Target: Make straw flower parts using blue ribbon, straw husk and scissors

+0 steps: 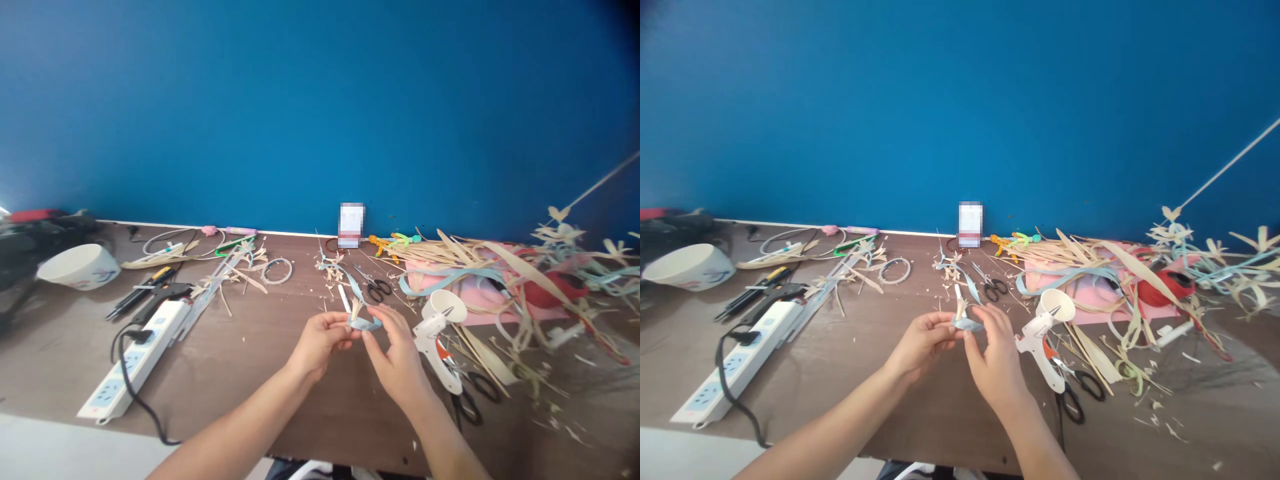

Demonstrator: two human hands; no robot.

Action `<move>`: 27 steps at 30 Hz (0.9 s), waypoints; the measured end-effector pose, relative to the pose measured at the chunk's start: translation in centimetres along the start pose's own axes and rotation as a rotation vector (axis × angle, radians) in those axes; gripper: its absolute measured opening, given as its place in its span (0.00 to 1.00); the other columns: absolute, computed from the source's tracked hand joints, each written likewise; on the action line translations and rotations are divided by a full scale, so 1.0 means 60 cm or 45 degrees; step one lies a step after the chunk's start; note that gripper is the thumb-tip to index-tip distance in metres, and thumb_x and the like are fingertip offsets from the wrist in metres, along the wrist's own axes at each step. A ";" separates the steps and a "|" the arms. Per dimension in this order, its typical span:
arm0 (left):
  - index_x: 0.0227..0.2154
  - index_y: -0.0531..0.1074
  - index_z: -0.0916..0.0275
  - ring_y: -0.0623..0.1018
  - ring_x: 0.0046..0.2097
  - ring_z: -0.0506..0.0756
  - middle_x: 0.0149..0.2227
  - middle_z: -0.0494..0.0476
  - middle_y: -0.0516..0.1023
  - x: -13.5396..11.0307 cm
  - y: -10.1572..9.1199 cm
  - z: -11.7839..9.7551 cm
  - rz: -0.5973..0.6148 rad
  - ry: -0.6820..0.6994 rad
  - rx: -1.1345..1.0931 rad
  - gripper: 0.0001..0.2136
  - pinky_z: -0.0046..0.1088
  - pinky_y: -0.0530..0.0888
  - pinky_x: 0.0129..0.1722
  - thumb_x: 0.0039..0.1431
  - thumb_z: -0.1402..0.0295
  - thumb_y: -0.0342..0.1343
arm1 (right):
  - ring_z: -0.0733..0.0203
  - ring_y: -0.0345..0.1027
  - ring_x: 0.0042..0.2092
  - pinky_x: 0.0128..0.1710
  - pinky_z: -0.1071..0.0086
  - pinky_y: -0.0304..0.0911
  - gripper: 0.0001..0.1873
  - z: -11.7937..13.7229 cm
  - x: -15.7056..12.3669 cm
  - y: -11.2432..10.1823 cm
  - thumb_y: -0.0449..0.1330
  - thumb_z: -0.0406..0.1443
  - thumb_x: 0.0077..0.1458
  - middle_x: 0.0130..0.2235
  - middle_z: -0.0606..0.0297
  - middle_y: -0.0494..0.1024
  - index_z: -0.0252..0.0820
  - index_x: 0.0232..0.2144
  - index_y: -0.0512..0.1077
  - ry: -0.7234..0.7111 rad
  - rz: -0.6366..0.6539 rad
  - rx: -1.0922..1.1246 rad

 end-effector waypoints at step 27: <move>0.30 0.73 0.69 0.76 0.30 0.51 0.26 0.60 0.77 -0.010 -0.010 -0.010 -0.022 0.100 0.157 0.11 0.20 0.67 0.27 0.39 0.72 0.61 | 0.69 0.57 0.21 0.21 0.75 0.53 0.08 -0.025 0.036 0.060 0.58 0.37 0.43 0.19 0.71 0.68 0.38 0.19 0.67 0.616 0.302 0.889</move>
Point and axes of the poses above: each hand's wrist, its own x-axis towards the middle knuckle, its own y-axis out of the palm, z = x × y, the point moved 3 cm from there along x, towards the middle knuckle
